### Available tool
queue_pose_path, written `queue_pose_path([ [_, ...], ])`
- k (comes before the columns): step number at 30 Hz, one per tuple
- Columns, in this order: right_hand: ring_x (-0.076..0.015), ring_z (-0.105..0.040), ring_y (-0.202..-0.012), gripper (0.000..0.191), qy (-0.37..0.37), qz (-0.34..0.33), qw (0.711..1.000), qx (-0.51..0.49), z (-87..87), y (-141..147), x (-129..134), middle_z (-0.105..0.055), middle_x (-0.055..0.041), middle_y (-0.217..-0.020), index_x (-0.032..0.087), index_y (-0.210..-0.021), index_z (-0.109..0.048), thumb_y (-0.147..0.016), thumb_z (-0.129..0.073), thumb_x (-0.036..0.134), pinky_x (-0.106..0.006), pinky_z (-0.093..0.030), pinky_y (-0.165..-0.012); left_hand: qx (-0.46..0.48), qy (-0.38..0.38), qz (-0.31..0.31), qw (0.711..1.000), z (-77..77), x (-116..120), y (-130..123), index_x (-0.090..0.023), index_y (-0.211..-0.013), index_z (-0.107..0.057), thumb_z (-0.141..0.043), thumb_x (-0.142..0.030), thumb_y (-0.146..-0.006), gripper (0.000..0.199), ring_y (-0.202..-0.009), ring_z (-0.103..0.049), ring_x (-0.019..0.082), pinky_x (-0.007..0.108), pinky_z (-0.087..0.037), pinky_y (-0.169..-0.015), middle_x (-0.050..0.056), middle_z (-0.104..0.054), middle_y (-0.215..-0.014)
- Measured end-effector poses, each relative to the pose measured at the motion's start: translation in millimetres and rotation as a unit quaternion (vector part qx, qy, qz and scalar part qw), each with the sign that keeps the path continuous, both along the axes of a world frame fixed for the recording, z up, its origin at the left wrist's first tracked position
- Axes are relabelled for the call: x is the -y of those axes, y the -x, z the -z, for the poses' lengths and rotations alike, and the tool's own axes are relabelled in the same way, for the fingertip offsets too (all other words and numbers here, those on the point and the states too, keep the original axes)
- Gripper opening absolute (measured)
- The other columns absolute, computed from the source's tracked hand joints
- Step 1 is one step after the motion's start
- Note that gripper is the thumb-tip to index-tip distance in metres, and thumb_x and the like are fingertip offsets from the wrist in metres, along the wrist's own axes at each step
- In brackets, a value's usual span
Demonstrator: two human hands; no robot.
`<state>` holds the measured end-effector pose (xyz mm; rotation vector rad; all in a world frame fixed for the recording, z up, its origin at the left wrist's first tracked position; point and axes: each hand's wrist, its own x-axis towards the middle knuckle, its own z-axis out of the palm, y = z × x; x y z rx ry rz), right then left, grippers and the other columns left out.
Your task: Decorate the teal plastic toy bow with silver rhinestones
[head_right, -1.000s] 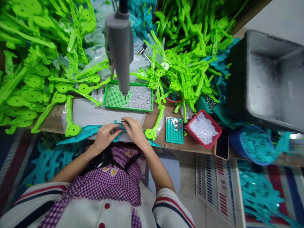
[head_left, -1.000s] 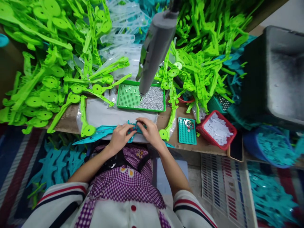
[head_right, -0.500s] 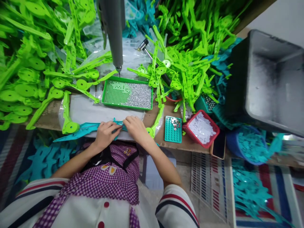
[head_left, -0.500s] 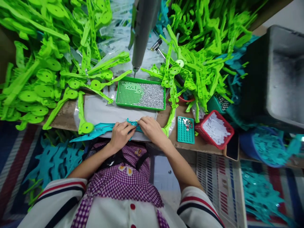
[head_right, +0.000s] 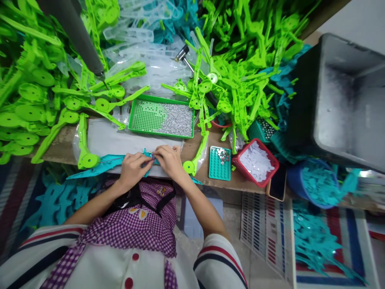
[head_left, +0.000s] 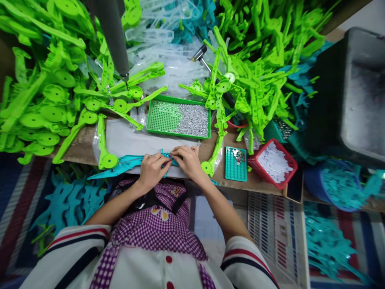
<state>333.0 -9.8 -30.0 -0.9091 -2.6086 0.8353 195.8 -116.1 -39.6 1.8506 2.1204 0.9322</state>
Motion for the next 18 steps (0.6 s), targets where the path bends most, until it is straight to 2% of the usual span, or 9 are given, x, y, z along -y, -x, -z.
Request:
queue_pose_path([
  [4,-0.0186,-0.062,-0.093,0.015,-0.02,-0.03,0.999,0.022,-3.0,1.5,-3.7,-0.074,-0.0033,-0.096,0.021,-0.092,-0.067,-0.095,-0.052,0.023,-0.036,-0.025,-0.082,-0.004,0.007,-0.009,1.0,-0.7,-0.8,-0.3,-0.022,-0.081,-0.071,-0.059,-0.028,-0.091,0.017,-0.072,-0.064,0.017,0.031,-0.034,-0.069,0.001,-0.071,-0.075],
  [13,-0.0162,-0.058,-0.076,0.025,-0.19,-0.126,0.969,0.097,-9.3,5.2,-3.8,-0.069,-0.0047,-0.087,0.017,-0.09,-0.062,-0.098,-0.039,0.018,-0.036,-0.026,-0.09,-0.015,-0.006,-0.018,1.0,-0.2,-0.4,-1.5,-0.022,-0.077,-0.071,-0.065,-0.025,-0.086,0.012,-0.07,-0.065,0.017,0.031,-0.035,-0.068,0.0,-0.07,-0.072],
  [18,-0.0161,-0.058,-0.076,0.024,-0.206,-0.179,0.959,0.077,-8.8,3.6,-10.8,-0.066,-0.003,-0.082,0.017,-0.088,-0.062,-0.098,-0.039,0.018,-0.035,-0.032,-0.097,-0.009,0.012,-0.017,1.0,-1.8,-0.2,-0.4,-0.023,-0.078,-0.073,-0.066,-0.025,-0.086,0.01,-0.068,-0.065,0.016,0.031,-0.034,-0.067,0.0,-0.07,-0.073],
])
